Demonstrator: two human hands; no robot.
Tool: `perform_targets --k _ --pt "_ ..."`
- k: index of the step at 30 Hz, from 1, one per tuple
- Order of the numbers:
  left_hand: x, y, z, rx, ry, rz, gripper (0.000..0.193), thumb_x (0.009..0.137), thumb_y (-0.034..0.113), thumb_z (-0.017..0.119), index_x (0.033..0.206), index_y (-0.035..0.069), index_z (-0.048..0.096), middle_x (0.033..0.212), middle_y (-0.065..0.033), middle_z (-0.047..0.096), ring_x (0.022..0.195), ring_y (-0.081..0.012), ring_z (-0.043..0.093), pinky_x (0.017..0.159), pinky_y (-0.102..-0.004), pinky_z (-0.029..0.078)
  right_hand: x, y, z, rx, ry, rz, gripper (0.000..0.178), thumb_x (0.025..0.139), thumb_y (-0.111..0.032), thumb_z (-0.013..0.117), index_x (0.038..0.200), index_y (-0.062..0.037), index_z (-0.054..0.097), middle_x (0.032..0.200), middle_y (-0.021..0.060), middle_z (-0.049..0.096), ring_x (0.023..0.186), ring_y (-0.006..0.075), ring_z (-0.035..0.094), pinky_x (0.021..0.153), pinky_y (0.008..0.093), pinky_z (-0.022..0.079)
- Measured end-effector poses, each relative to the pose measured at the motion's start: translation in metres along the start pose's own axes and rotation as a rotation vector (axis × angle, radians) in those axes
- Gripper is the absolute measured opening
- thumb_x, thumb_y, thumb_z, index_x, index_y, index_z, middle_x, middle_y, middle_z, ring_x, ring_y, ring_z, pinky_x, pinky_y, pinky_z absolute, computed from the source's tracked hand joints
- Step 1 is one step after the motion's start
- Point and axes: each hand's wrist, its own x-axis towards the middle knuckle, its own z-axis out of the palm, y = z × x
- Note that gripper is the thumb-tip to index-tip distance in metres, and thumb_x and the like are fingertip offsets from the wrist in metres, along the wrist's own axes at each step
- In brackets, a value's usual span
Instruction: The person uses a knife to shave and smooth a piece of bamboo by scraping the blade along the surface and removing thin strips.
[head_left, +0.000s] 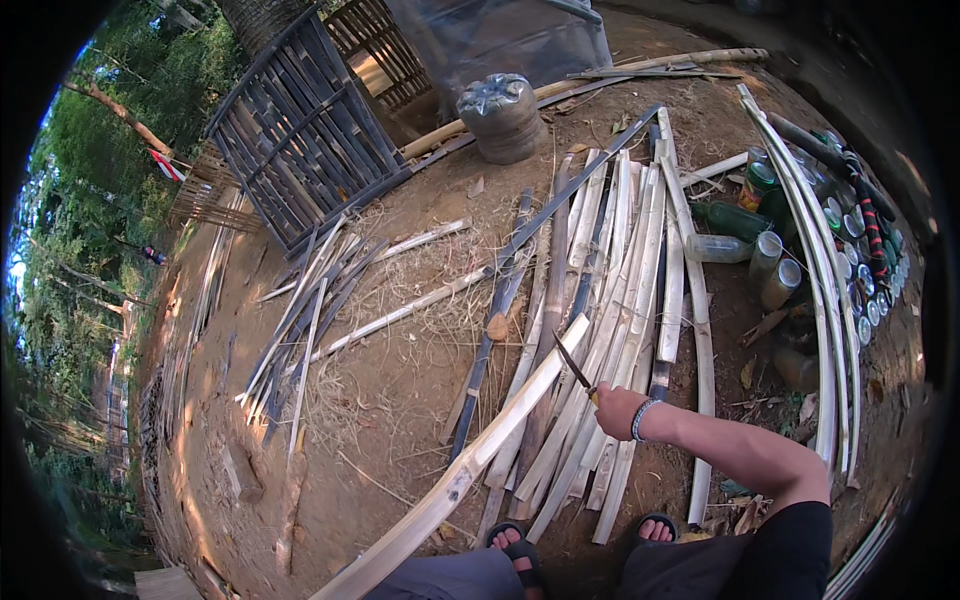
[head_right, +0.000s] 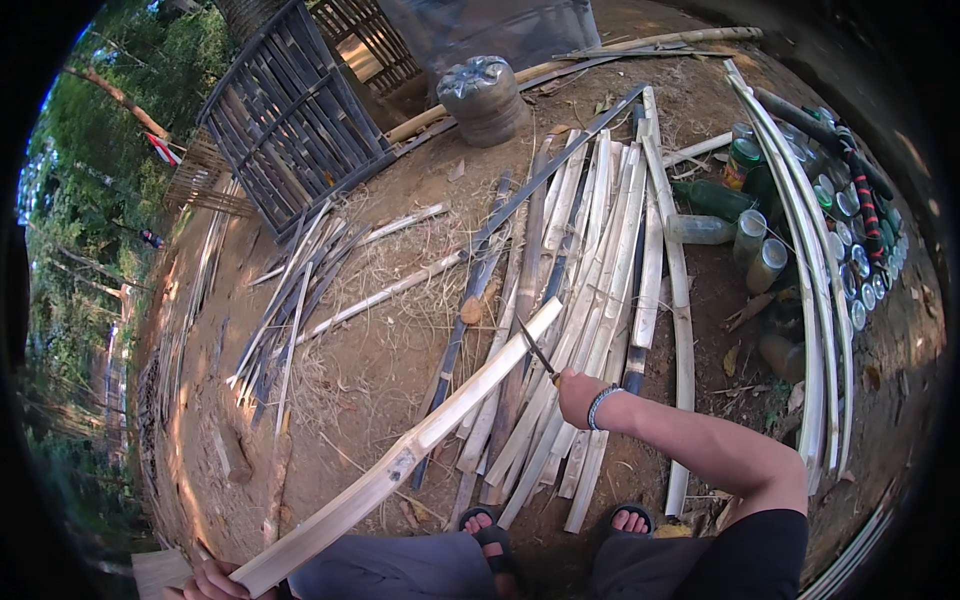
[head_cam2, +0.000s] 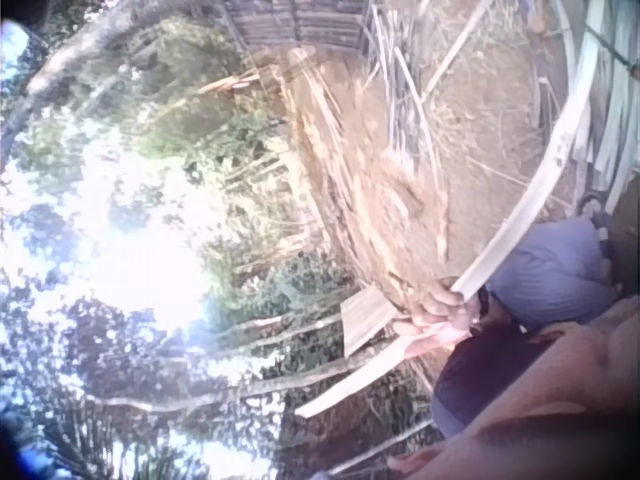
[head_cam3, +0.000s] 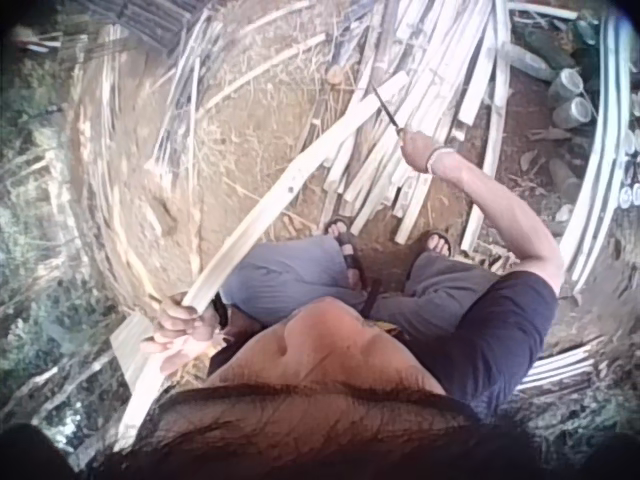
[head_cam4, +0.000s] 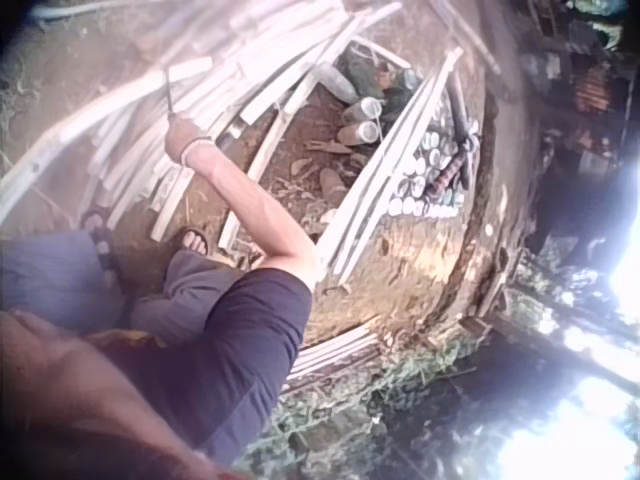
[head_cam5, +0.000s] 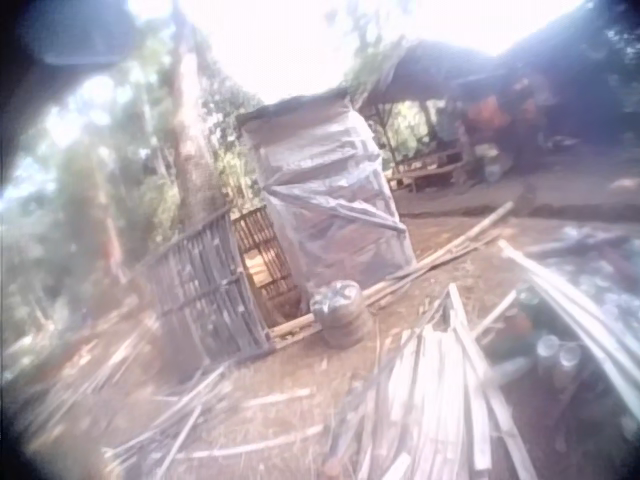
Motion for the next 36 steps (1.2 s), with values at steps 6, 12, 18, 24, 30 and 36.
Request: perform_targets --k 6,12,18,24,30,36 --pt "0.0 0.0 -0.024 0.26 0.1 -0.179 0.056 0.097 0.058 0.031 0.095 0.006 0.051 0.065 -0.0036 0.047 0.048 -0.0148 0.043 0.05 -0.0283 0.04 -0.011 0.001 0.011 0.034 0.098 -0.075 0.026 0.09 -0.013 0.047 0.102 0.0096 0.042 0.078 0.0333 0.063 0.078 0.0463 0.065 0.07 0.0505 0.053" --pt "-0.003 -0.008 -0.05 0.461 0.338 -0.266 0.047 0.097 0.052 0.03 0.095 0.006 0.041 0.072 -0.0039 0.037 0.057 -0.0134 0.038 0.057 -0.0273 0.035 -0.062 -0.1 -0.014 0.116 0.082 -0.323 0.031 0.095 -0.023 0.046 0.101 0.0062 0.036 0.066 0.0294 0.061 0.067 0.0474 0.062 0.061 0.054 0.05" --pt "0.003 -0.016 -0.047 0.753 0.65 -0.263 0.048 0.1 0.05 0.03 0.11 0.005 0.044 0.095 -0.0076 0.051 0.074 -0.0165 0.049 0.07 -0.0313 0.041 -0.043 -0.086 -0.015 0.065 0.212 -0.296 0.027 0.097 -0.023 0.041 0.099 0.0033 0.037 0.066 0.027 0.061 0.066 0.0463 0.063 0.058 0.0532 0.051" --pt "0.004 -0.019 -0.048 0.746 0.725 -0.201 0.039 0.102 0.044 0.036 0.102 0.007 0.05 0.084 -0.0045 0.053 0.079 -0.0148 0.052 0.076 -0.028 0.043 -0.073 -0.12 -0.021 0.028 0.123 -0.426 0.026 0.097 -0.022 0.042 0.099 0.0035 0.038 0.063 0.0255 0.061 0.063 0.0445 0.064 0.056 0.0515 0.051" --pt "0.0 -0.019 -0.043 0.599 0.64 -0.186 0.035 0.102 0.043 0.038 0.097 0.01 0.05 0.073 -0.0011 0.048 0.076 -0.0135 0.05 0.075 -0.0265 0.042 -0.052 -0.096 -0.025 -0.004 0.255 -0.332 0.021 0.093 -0.016 0.043 0.098 0.0034 0.038 0.062 0.0249 0.062 0.061 0.0436 0.064 0.054 0.0506 0.051" --pt "-0.004 -0.017 -0.025 0.634 0.607 -0.137 0.034 0.102 0.043 0.036 0.093 0.011 0.045 0.072 0.0009 0.041 0.07 -0.0116 0.048 0.071 -0.025 0.043 -0.08 -0.124 -0.043 -0.065 0.18 -0.384 0.015 0.089 -0.008 0.04 0.096 0.0051 0.038 0.066 0.0281 0.062 0.065 0.0444 0.065 0.057 0.0504 0.053"
